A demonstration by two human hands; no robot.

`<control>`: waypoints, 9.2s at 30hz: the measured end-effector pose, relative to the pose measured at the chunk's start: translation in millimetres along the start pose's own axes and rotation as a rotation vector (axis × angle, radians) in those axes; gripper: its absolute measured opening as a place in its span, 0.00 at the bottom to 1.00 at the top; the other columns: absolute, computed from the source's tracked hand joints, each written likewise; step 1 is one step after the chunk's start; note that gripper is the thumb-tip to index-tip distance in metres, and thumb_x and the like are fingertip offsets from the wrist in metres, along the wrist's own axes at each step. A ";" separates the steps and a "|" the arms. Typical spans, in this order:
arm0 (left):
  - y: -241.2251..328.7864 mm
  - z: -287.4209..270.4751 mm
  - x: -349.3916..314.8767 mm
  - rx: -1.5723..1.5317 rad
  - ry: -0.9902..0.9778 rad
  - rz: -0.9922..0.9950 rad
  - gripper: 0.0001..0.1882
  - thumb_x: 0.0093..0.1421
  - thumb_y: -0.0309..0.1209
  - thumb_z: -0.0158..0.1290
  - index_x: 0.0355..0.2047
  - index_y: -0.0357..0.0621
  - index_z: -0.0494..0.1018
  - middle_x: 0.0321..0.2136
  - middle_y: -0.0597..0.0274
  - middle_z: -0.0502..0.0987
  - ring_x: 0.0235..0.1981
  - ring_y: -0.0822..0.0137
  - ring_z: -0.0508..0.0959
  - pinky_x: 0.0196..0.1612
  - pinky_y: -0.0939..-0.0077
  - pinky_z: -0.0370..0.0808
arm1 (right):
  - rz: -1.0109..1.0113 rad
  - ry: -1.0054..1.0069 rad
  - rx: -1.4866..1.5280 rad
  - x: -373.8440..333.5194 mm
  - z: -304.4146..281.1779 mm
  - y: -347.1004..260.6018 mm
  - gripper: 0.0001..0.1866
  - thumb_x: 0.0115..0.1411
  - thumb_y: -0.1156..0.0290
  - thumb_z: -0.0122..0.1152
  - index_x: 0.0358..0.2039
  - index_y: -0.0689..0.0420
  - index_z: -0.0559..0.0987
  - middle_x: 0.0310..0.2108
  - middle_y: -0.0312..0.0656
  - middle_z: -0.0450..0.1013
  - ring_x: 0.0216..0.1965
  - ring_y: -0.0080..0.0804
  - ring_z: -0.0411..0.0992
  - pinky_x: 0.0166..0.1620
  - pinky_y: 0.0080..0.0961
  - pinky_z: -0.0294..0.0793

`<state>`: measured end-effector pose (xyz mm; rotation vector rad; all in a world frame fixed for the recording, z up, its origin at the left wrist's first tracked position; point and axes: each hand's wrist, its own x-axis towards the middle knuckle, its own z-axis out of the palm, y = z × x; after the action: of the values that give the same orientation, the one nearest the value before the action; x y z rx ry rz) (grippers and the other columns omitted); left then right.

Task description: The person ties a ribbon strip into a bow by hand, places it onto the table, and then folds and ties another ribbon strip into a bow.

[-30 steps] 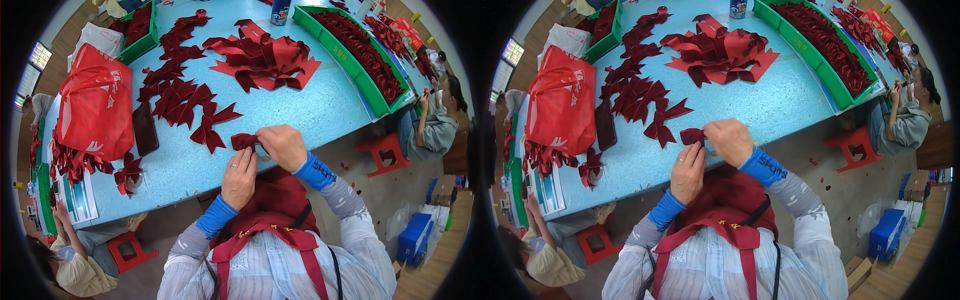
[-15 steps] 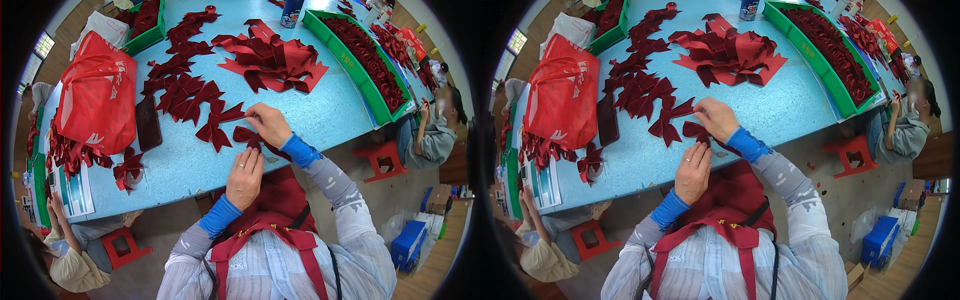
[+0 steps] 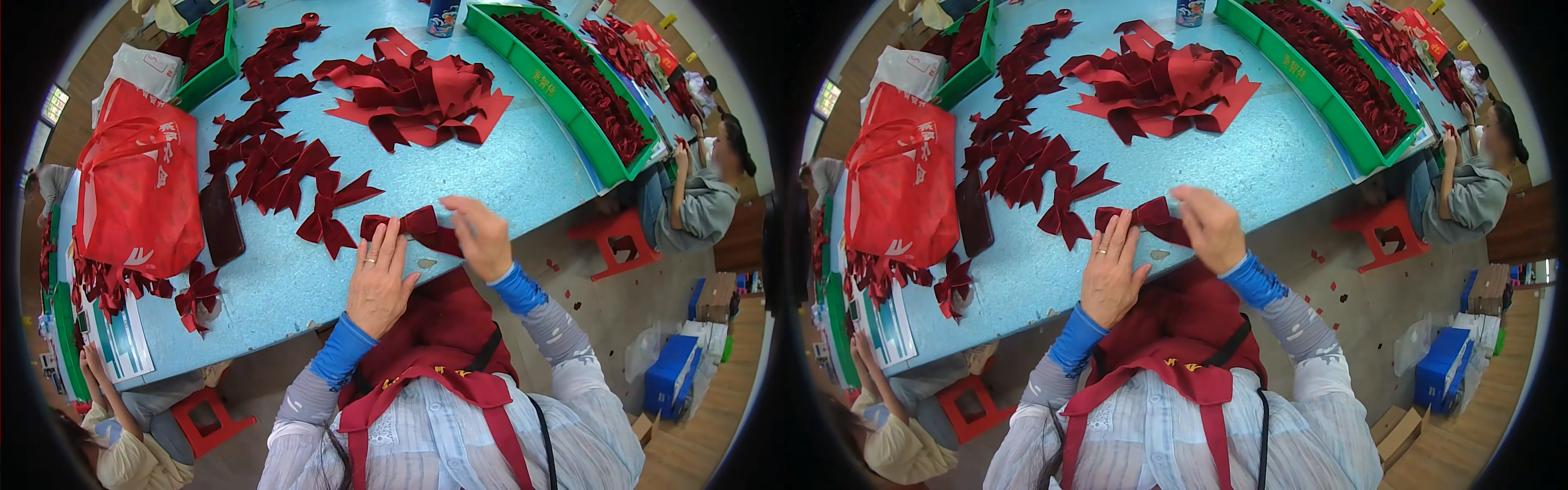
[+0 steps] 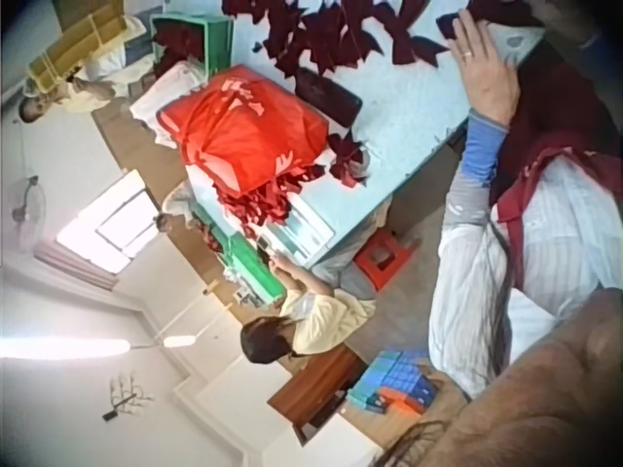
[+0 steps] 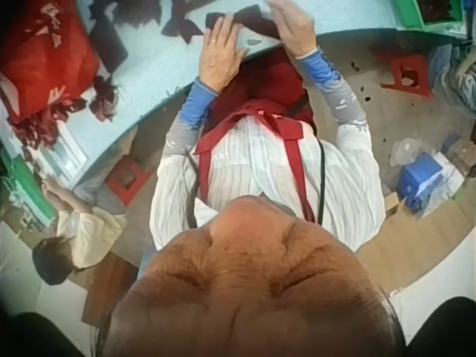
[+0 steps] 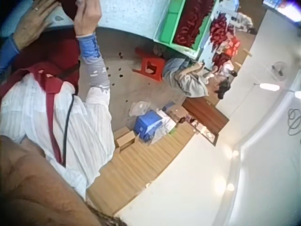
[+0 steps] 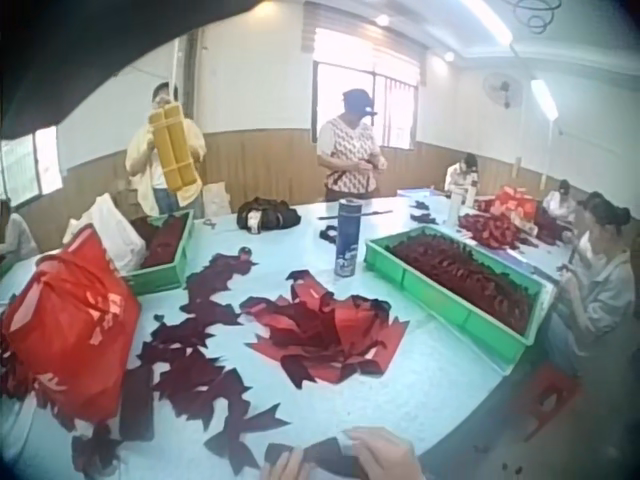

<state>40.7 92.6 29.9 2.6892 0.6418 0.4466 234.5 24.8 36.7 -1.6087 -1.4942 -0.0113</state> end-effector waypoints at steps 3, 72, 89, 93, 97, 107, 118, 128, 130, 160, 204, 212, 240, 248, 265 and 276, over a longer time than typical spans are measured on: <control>4.1 -0.3 3.4 -0.009 0.020 -0.018 0.33 0.52 0.32 0.55 0.58 0.41 0.58 0.61 0.49 0.53 0.61 0.51 0.55 0.59 0.54 0.56 | 0.159 -0.020 0.058 14.5 -8.9 9.5 0.08 0.55 0.76 0.55 0.36 0.62 0.76 0.34 0.45 0.74 0.30 0.33 0.74 0.31 0.24 0.72; 35.4 -2.5 -10.4 -1.767 0.432 -0.521 0.08 0.54 0.19 0.54 0.36 0.40 0.73 0.31 0.63 0.76 0.31 0.72 0.74 0.37 0.78 0.70 | 0.260 -0.135 0.458 -28.1 -2.9 -64.4 0.10 0.46 0.78 0.64 0.30 0.63 0.73 0.28 0.43 0.70 0.28 0.33 0.72 0.33 0.25 0.72; 36.6 4.3 -7.4 -1.828 0.365 -0.574 0.05 0.59 0.26 0.51 0.36 0.41 0.72 0.33 0.63 0.76 0.33 0.72 0.73 0.40 0.76 0.69 | 0.474 -0.134 0.557 -39.0 3.9 -59.6 0.10 0.51 0.72 0.59 0.30 0.65 0.73 0.24 0.45 0.73 0.27 0.25 0.71 0.32 0.22 0.70; 25.2 11.0 -6.8 -2.022 0.252 -0.634 0.05 0.59 0.26 0.51 0.36 0.41 0.71 0.33 0.63 0.76 0.34 0.72 0.73 0.41 0.77 0.69 | 0.500 -0.162 0.551 -41.2 4.2 -57.5 0.10 0.51 0.71 0.59 0.31 0.65 0.74 0.23 0.44 0.73 0.26 0.24 0.71 0.31 0.22 0.70; 26.8 12.3 -6.8 -2.126 0.273 -0.675 0.04 0.59 0.26 0.52 0.34 0.41 0.71 0.32 0.63 0.76 0.34 0.73 0.73 0.42 0.77 0.69 | 0.573 -0.160 0.649 -42.2 8.4 -55.3 0.11 0.52 0.71 0.58 0.31 0.65 0.74 0.24 0.43 0.74 0.27 0.21 0.70 0.31 0.21 0.70; 19.8 4.9 -3.8 -2.009 0.417 -0.716 0.03 0.59 0.27 0.53 0.33 0.44 0.71 0.31 0.65 0.76 0.31 0.73 0.74 0.39 0.78 0.71 | 0.666 -0.042 0.816 -48.0 8.4 -50.5 0.11 0.61 0.71 0.52 0.40 0.63 0.74 0.27 0.32 0.71 0.30 0.12 0.66 0.32 0.13 0.67; 26.7 5.0 -3.7 -2.036 0.363 -0.708 0.04 0.58 0.27 0.53 0.34 0.44 0.73 0.32 0.65 0.77 0.34 0.71 0.76 0.39 0.77 0.72 | 0.579 -0.137 0.836 -58.5 7.7 -52.0 0.14 0.56 0.70 0.59 0.40 0.65 0.74 0.30 0.38 0.74 0.32 0.17 0.70 0.35 0.18 0.71; 20.0 2.6 -5.1 -1.978 0.503 -0.676 0.03 0.58 0.27 0.53 0.32 0.42 0.74 0.31 0.63 0.77 0.34 0.70 0.76 0.42 0.73 0.74 | 0.692 -0.226 0.811 -77.4 -8.0 -46.6 0.14 0.53 0.79 0.61 0.40 0.65 0.73 0.31 0.33 0.72 0.31 0.15 0.69 0.34 0.13 0.69; 18.9 1.5 -5.7 -1.967 0.542 -0.680 0.03 0.58 0.26 0.53 0.32 0.42 0.74 0.31 0.63 0.78 0.34 0.70 0.77 0.42 0.72 0.75 | 0.695 -0.214 0.808 -82.4 -12.3 -42.0 0.13 0.53 0.79 0.61 0.40 0.65 0.73 0.31 0.34 0.72 0.31 0.15 0.69 0.34 0.12 0.69; 30.0 11.0 -14.6 -1.941 0.305 -0.721 0.11 0.62 0.35 0.48 0.40 0.42 0.69 0.36 0.62 0.75 0.36 0.67 0.75 0.41 0.69 0.75 | 0.666 0.018 0.646 -62.6 -6.2 -47.1 0.10 0.55 0.71 0.60 0.34 0.65 0.78 0.26 0.37 0.76 0.30 0.17 0.71 0.34 0.17 0.71; 21.1 -8.9 -7.5 -1.401 0.085 -0.538 0.05 0.55 0.23 0.55 0.33 0.37 0.72 0.27 0.66 0.76 0.27 0.78 0.74 0.32 0.85 0.71 | 0.403 -0.029 0.524 -50.9 -27.5 -36.1 0.15 0.54 0.72 0.60 0.42 0.62 0.73 0.35 0.35 0.73 0.34 0.20 0.71 0.40 0.17 0.70; 29.5 -3.4 -11.4 -1.325 0.095 -0.424 0.05 0.57 0.22 0.52 0.34 0.36 0.72 0.29 0.63 0.76 0.29 0.76 0.75 0.36 0.83 0.72 | 0.459 -0.249 0.601 -48.0 -22.8 -46.8 0.10 0.55 0.71 0.61 0.35 0.61 0.76 0.28 0.34 0.73 0.29 0.18 0.69 0.34 0.16 0.69; 15.8 -5.3 -10.3 -1.531 -0.106 -0.450 0.07 0.61 0.28 0.49 0.36 0.36 0.72 0.27 0.63 0.76 0.29 0.76 0.75 0.35 0.84 0.71 | 0.624 0.107 0.804 -47.2 -18.0 -17.5 0.12 0.64 0.68 0.49 0.38 0.63 0.75 0.28 0.36 0.74 0.30 0.18 0.70 0.36 0.15 0.71; 21.2 -4.8 -10.2 -1.595 0.011 -0.498 0.06 0.62 0.28 0.48 0.36 0.37 0.71 0.29 0.63 0.77 0.28 0.76 0.76 0.34 0.84 0.72 | 0.725 -0.010 0.849 -58.5 -19.1 -30.4 0.15 0.64 0.63 0.49 0.42 0.62 0.74 0.31 0.36 0.74 0.33 0.19 0.70 0.37 0.16 0.70; 2.4 0.2 -14.1 -1.747 0.175 -0.549 0.15 0.59 0.21 0.48 0.46 0.34 0.64 0.41 0.49 0.74 0.42 0.59 0.76 0.48 0.69 0.72 | 0.736 0.439 0.848 -77.2 -30.7 7.8 0.11 0.57 0.78 0.53 0.42 0.63 0.73 0.29 0.32 0.68 0.26 0.14 0.64 0.29 0.11 0.64; 9.4 -3.0 -13.2 -1.735 0.103 -0.513 0.20 0.56 0.17 0.47 0.50 0.34 0.61 0.45 0.46 0.72 0.47 0.54 0.74 0.50 0.66 0.72 | 0.828 0.324 0.871 -89.3 -23.2 -7.1 0.09 0.58 0.76 0.53 0.40 0.63 0.73 0.26 0.32 0.69 0.25 0.15 0.64 0.28 0.11 0.64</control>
<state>31.9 79.1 33.4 0.8411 0.5057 0.5739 217.8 -60.4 4.7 -1.2735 -0.3789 0.7071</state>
